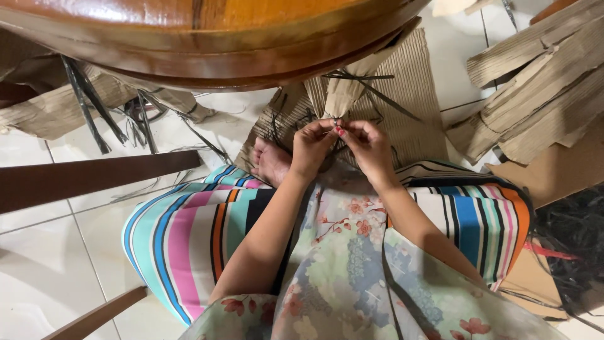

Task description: Wrapping wooden chair legs with protective cardboard and securing them with plastic ties.

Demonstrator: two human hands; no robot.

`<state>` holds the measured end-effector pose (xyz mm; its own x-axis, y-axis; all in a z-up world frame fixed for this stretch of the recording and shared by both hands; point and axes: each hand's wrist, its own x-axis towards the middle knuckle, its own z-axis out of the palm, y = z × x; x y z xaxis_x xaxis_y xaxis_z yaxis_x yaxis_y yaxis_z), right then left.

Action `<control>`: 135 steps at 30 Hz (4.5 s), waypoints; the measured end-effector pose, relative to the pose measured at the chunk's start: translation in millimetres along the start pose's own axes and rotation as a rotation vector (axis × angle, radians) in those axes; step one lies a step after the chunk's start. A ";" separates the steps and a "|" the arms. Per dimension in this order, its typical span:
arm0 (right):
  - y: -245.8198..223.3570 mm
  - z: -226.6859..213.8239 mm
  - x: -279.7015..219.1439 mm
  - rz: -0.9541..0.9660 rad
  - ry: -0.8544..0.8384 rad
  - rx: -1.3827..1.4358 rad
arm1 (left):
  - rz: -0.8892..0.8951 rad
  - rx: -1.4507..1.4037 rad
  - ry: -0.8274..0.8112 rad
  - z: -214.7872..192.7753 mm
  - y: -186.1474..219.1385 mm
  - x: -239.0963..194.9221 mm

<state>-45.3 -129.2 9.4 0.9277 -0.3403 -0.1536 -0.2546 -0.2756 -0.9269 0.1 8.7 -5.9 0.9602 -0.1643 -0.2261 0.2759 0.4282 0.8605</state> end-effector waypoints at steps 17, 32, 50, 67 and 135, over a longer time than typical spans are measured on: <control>-11.1 4.6 -17.6 -0.268 0.134 -0.113 | -0.068 0.152 0.011 5.5 19.5 -2.7; -37.0 2.1 -5.4 -0.162 0.102 -0.073 | -0.148 0.160 0.007 3.9 19.9 -2.6; -34.3 0.1 -2.1 -0.472 0.130 -0.359 | -0.466 -0.040 0.118 -1.2 11.1 13.2; -41.7 -5.0 7.2 -0.122 -0.021 -0.049 | -0.215 0.322 -0.051 -13.2 -16.6 11.0; -12.5 -9.9 21.8 0.116 -0.381 -0.900 | -0.105 1.348 -0.259 -44.6 40.3 -15.5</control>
<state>-24.6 -142.1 20.9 0.8698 -0.1393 -0.4733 -0.3156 -0.8945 -0.3167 -1.7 68.2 12.0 0.8612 -0.3648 -0.3539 -0.0534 -0.7573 0.6508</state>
